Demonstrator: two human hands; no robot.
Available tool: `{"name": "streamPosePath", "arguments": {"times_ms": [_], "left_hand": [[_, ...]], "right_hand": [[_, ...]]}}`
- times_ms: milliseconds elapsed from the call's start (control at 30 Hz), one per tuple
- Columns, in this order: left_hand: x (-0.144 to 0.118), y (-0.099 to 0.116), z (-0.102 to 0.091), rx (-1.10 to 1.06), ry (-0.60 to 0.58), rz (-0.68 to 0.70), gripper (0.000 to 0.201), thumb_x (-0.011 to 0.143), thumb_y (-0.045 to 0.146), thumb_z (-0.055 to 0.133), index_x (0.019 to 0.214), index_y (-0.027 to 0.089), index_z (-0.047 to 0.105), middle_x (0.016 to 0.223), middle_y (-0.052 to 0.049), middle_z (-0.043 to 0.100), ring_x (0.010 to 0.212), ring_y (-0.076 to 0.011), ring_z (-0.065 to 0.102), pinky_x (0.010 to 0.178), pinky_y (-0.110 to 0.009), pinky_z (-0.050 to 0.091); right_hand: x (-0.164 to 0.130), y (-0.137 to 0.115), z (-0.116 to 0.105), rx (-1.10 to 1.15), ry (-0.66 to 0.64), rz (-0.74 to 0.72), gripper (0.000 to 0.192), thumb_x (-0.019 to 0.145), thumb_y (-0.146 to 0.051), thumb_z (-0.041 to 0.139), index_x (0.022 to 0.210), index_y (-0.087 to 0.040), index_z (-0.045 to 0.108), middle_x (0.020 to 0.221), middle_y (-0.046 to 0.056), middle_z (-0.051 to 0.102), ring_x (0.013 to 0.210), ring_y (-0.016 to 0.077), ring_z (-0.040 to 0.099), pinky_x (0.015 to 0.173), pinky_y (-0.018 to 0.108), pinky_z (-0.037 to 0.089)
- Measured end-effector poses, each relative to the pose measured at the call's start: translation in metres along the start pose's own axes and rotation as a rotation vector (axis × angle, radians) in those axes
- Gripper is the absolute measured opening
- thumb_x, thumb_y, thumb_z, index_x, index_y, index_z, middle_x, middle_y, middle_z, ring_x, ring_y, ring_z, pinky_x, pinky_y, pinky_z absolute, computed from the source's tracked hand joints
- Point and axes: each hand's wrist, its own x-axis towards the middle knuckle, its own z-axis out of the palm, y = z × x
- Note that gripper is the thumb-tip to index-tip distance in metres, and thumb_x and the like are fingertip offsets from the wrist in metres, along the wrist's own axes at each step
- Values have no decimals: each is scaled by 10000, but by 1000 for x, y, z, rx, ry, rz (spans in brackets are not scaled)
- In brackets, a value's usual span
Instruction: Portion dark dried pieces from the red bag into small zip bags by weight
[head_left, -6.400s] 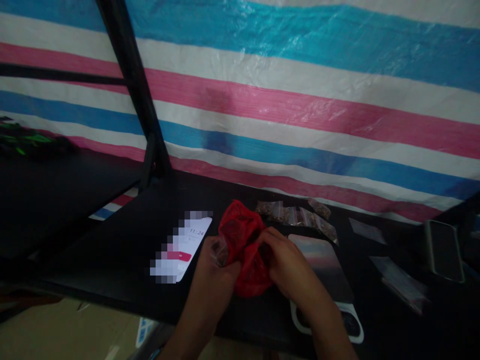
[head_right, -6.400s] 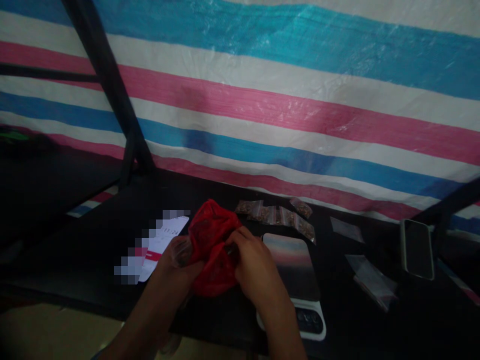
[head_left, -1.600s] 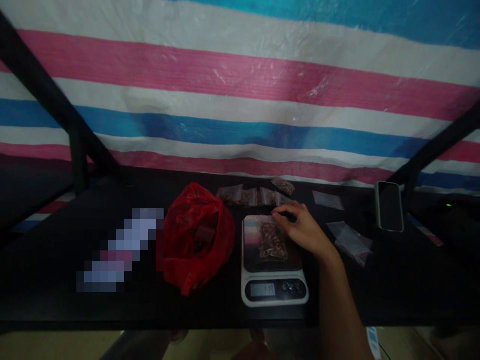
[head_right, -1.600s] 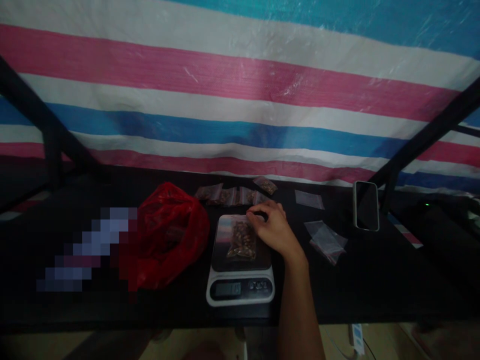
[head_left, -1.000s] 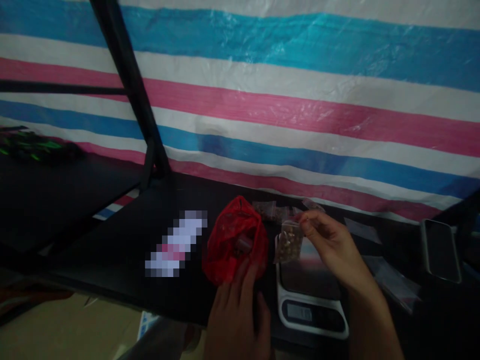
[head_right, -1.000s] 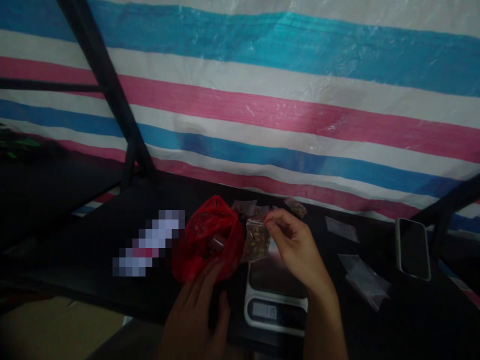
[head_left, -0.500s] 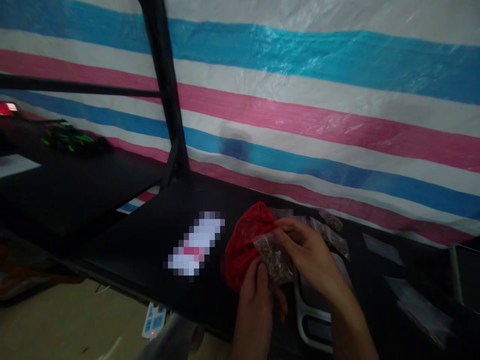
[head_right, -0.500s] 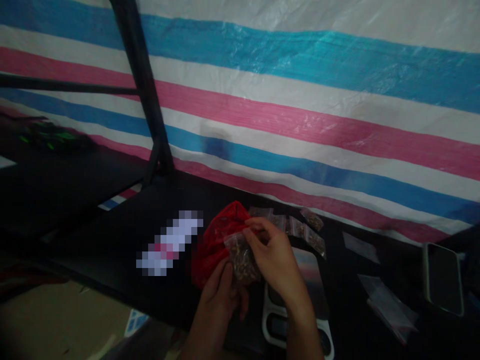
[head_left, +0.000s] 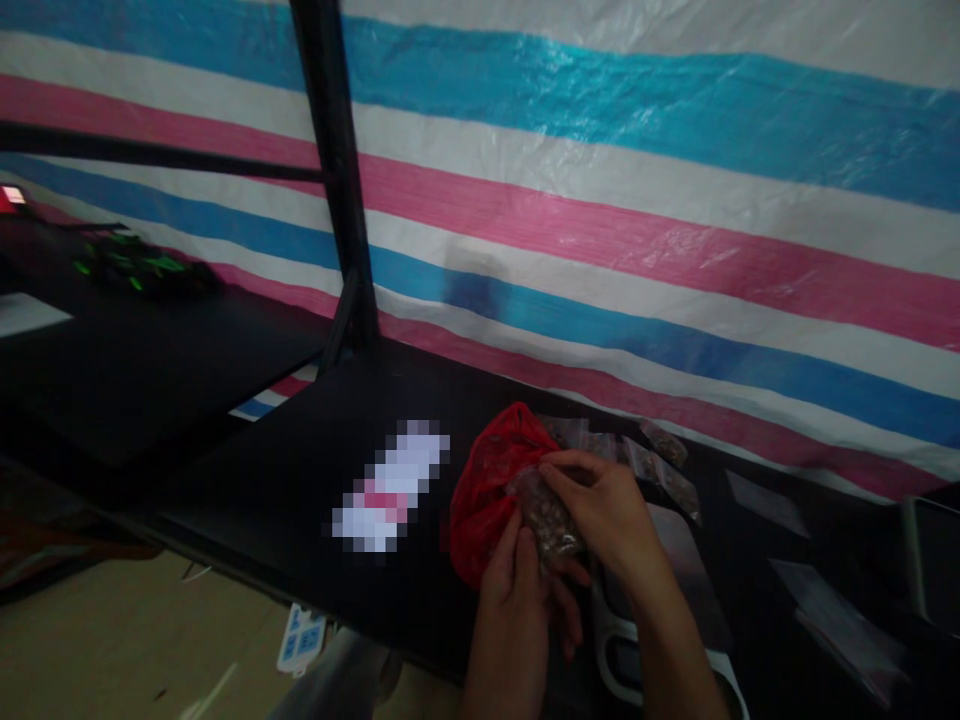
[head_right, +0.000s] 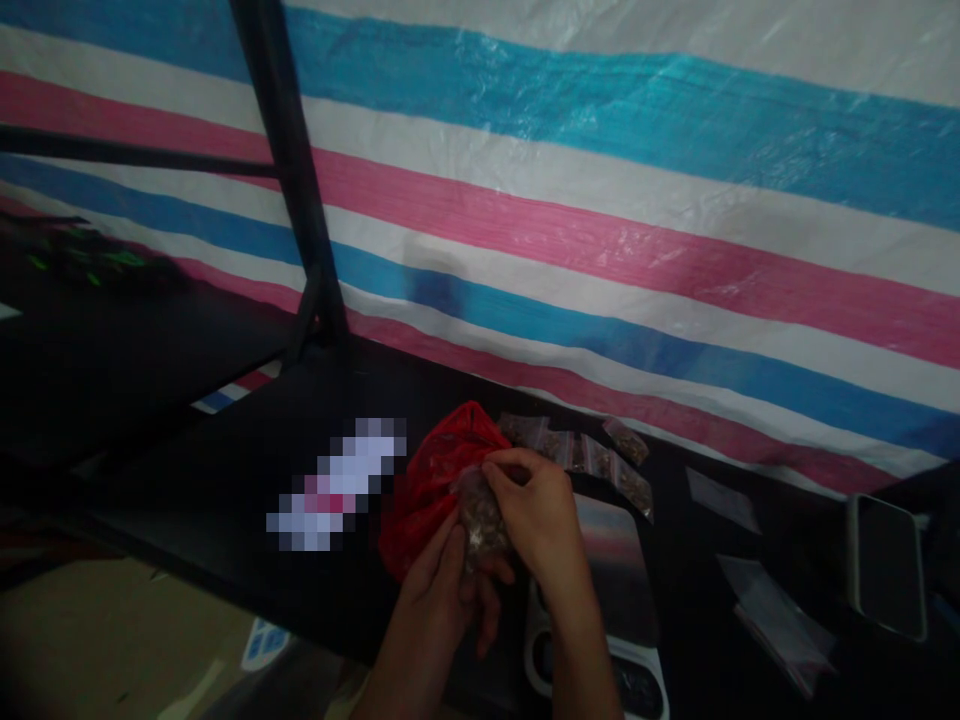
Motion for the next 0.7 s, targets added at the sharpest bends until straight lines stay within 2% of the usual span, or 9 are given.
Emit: {"name": "streamPosePath", "arguments": {"times_ms": [233, 367, 633, 700], "left_hand": [[1, 2, 1, -16, -116, -16, 1218, 623, 833, 756, 1490, 61, 383, 540, 47, 623, 370, -122, 481, 381, -218, 305], [5, -1, 0, -20, -149, -1, 1157, 678, 798, 757, 1494, 70, 379, 553, 39, 634, 391, -135, 513, 396, -218, 318], [10, -7, -3, -21, -110, 62, 993, 803, 724, 721, 1540, 127, 427, 638, -1, 683, 426, -141, 560, 417, -224, 354], [9, -9, -5, -9, -99, 53, 989, 826, 713, 717, 1562, 126, 414, 642, -2, 683, 435, -141, 567, 425, -226, 361]], "right_hand": [[-2, -5, 0, 93, 18, 20, 252, 658, -438, 798, 772, -214, 817, 777, 73, 814, 719, 268, 738, 630, 356, 536], [-3, -7, -3, 163, 14, 54, 286, 659, -450, 824, 808, -207, 828, 774, 76, 814, 686, 265, 735, 585, 343, 524], [-2, -2, -7, 138, 23, 26, 257, 673, -422, 843, 788, -193, 836, 816, 88, 833, 764, 275, 772, 701, 367, 590], [-2, -1, -6, 154, 30, 29, 264, 665, -423, 852, 789, -190, 834, 809, 89, 830, 753, 275, 770, 690, 367, 591]]}}
